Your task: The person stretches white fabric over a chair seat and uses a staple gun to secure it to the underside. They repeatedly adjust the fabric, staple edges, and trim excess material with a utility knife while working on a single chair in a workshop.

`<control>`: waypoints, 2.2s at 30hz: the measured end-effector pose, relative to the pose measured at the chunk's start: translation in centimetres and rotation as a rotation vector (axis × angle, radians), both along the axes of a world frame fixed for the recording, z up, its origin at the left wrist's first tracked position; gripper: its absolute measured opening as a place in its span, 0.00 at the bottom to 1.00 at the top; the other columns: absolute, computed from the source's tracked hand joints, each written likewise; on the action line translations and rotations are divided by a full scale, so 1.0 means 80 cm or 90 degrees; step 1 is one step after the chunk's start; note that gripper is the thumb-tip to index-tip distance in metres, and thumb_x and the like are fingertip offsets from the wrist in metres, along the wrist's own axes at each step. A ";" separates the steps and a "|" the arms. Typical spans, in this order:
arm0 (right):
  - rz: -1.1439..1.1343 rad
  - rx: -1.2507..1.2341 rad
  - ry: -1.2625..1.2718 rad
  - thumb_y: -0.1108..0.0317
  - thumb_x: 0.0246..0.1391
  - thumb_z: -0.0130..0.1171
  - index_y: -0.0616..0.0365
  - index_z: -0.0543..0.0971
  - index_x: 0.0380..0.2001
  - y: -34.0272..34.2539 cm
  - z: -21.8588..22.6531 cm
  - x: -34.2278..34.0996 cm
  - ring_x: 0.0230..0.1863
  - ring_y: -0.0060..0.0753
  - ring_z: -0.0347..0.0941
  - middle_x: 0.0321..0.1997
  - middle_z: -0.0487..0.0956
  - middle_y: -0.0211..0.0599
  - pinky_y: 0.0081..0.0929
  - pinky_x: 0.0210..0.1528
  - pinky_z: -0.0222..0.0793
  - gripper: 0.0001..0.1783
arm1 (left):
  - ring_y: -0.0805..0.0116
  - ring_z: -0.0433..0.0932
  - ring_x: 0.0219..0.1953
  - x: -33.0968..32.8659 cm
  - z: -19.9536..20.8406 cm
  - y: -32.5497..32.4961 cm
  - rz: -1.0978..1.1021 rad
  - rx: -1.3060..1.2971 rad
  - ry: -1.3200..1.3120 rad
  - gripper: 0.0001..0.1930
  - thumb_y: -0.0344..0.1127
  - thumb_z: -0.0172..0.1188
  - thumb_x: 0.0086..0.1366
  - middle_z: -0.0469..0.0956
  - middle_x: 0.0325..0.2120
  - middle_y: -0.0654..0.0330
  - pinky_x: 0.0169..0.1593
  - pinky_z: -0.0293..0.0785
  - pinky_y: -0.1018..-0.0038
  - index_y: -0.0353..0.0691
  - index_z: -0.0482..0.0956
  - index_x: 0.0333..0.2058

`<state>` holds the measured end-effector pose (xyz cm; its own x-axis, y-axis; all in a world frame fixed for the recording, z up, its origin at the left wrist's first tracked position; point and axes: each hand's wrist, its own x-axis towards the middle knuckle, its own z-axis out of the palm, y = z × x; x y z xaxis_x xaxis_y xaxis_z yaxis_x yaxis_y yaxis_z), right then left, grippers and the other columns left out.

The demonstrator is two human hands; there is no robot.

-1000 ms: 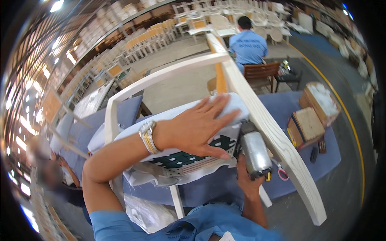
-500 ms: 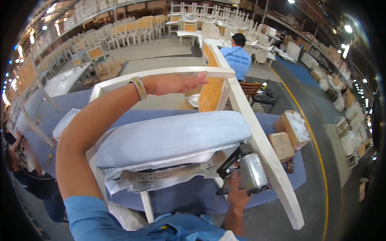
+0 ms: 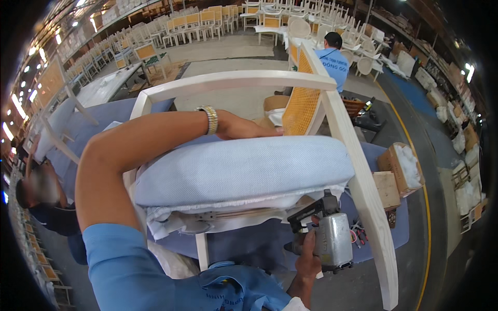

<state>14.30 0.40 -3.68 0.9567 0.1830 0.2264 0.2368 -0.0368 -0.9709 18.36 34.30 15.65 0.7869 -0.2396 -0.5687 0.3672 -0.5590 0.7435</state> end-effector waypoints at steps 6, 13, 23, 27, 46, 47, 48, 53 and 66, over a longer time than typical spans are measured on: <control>0.162 -0.117 -0.129 0.72 0.70 0.49 0.67 0.75 0.58 0.021 0.004 -0.021 0.36 0.25 0.72 0.38 0.77 0.37 0.27 0.40 0.69 0.18 | 0.56 0.57 0.74 -0.075 0.012 0.009 0.160 0.017 0.000 0.46 0.72 0.37 0.72 0.55 0.72 0.43 0.71 0.60 0.68 0.38 0.57 0.73; 0.155 0.008 -0.061 0.75 0.65 0.56 0.67 0.75 0.57 0.028 0.047 -0.026 0.28 0.22 0.73 0.35 0.80 0.37 0.24 0.31 0.70 0.18 | 0.57 0.67 0.68 -0.072 0.024 -0.012 0.118 0.174 -0.086 0.44 0.71 0.41 0.73 0.67 0.67 0.46 0.69 0.63 0.68 0.37 0.61 0.71; 0.121 0.094 -0.260 0.78 0.64 0.58 0.66 0.75 0.54 0.046 0.019 -0.018 0.27 0.17 0.72 0.43 0.82 0.35 0.20 0.28 0.69 0.16 | 0.34 0.74 0.59 -0.126 0.030 -0.088 -0.073 0.560 -0.444 0.47 0.73 0.38 0.71 0.66 0.63 0.31 0.63 0.70 0.50 0.38 0.53 0.72; 0.193 0.047 -0.194 0.76 0.63 0.60 0.65 0.76 0.54 0.039 0.025 -0.044 0.32 0.23 0.72 0.40 0.79 0.36 0.23 0.34 0.69 0.17 | 0.34 0.68 0.64 -0.154 0.019 -0.105 -0.105 0.704 -0.538 0.44 0.65 0.46 0.72 0.59 0.67 0.31 0.65 0.66 0.49 0.38 0.51 0.73; 0.324 0.116 -0.252 0.80 0.54 0.66 0.67 0.79 0.43 0.053 0.060 -0.074 0.39 0.39 0.81 0.40 0.82 0.44 0.30 0.42 0.76 0.13 | 0.38 0.63 0.68 -0.149 0.024 -0.126 -0.093 0.736 -0.471 0.59 0.37 0.74 0.49 0.55 0.70 0.35 0.67 0.64 0.50 0.42 0.45 0.75; 0.317 0.121 -0.253 0.80 0.54 0.66 0.67 0.79 0.43 0.055 0.061 -0.074 0.38 0.38 0.80 0.40 0.82 0.43 0.30 0.42 0.76 0.13 | 0.38 0.62 0.69 -0.149 0.024 -0.126 -0.098 0.743 -0.472 0.59 0.37 0.74 0.49 0.54 0.70 0.35 0.68 0.63 0.50 0.42 0.45 0.75; 0.298 0.124 -0.257 0.80 0.54 0.66 0.67 0.79 0.43 0.060 0.062 -0.075 0.38 0.38 0.80 0.39 0.82 0.43 0.29 0.41 0.76 0.13 | 0.38 0.61 0.69 -0.150 0.023 -0.125 -0.102 0.750 -0.474 0.59 0.37 0.74 0.49 0.53 0.71 0.35 0.69 0.62 0.50 0.43 0.45 0.75; 0.350 0.113 -0.128 0.71 0.52 0.67 0.67 0.74 0.56 0.042 0.009 -0.069 0.47 0.48 0.80 0.53 0.77 0.52 0.34 0.50 0.76 0.28 | 0.40 0.51 0.75 -0.208 0.027 -0.161 -0.157 0.760 -0.491 0.58 0.41 0.75 0.50 0.48 0.74 0.39 0.74 0.51 0.50 0.45 0.48 0.75; 0.507 -0.265 0.096 0.58 0.57 0.68 0.62 0.83 0.40 0.037 -0.127 -0.099 0.30 0.47 0.81 0.28 0.83 0.50 0.38 0.36 0.76 0.17 | 0.49 0.70 0.68 -0.464 0.006 -0.200 0.264 0.441 -0.500 0.18 0.42 0.71 0.57 0.85 0.49 0.59 0.75 0.48 0.48 0.46 0.87 0.45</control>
